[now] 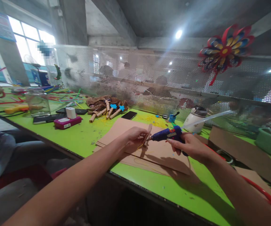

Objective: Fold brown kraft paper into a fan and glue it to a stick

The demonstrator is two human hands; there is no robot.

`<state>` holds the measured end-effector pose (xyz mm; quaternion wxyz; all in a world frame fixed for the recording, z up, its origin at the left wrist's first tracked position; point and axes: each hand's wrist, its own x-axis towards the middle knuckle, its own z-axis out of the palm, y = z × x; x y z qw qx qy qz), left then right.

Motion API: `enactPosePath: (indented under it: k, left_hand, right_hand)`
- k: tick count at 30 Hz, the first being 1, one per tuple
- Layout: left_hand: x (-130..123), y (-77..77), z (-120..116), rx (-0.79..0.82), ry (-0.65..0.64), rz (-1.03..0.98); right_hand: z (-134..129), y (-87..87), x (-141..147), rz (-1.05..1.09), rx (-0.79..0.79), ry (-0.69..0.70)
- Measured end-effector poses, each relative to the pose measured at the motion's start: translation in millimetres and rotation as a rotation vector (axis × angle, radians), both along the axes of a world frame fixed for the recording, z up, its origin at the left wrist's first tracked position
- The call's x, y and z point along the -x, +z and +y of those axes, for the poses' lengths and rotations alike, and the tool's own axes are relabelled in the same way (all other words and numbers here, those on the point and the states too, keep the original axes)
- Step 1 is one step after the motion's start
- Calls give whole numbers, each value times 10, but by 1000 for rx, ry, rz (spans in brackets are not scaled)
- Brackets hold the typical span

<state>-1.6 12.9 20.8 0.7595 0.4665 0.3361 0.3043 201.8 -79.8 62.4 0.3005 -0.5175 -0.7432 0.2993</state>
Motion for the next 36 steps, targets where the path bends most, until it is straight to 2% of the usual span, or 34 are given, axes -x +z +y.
enactPosePath:
  k: [9,14,21,30,36]
  left_hand:
    - [-4,-71,70,51,-20,-6]
    - [5,-47,28,47,-3,-8]
    - [24,19,-76,77,-52,-3]
    - [15,-12,-24,61,-65,15]
    - [32,-17,11,24,-27,16]
  right_hand:
    - [54,-34,-35,-11,-19,-40]
    - [62,-35,-41,-37,-30,-28]
    - [2,2,-19,-36,-15,36]
    - [46,-27,-48,-47,-30,-21]
    - [49,-40,-110,-18,-48,-12]
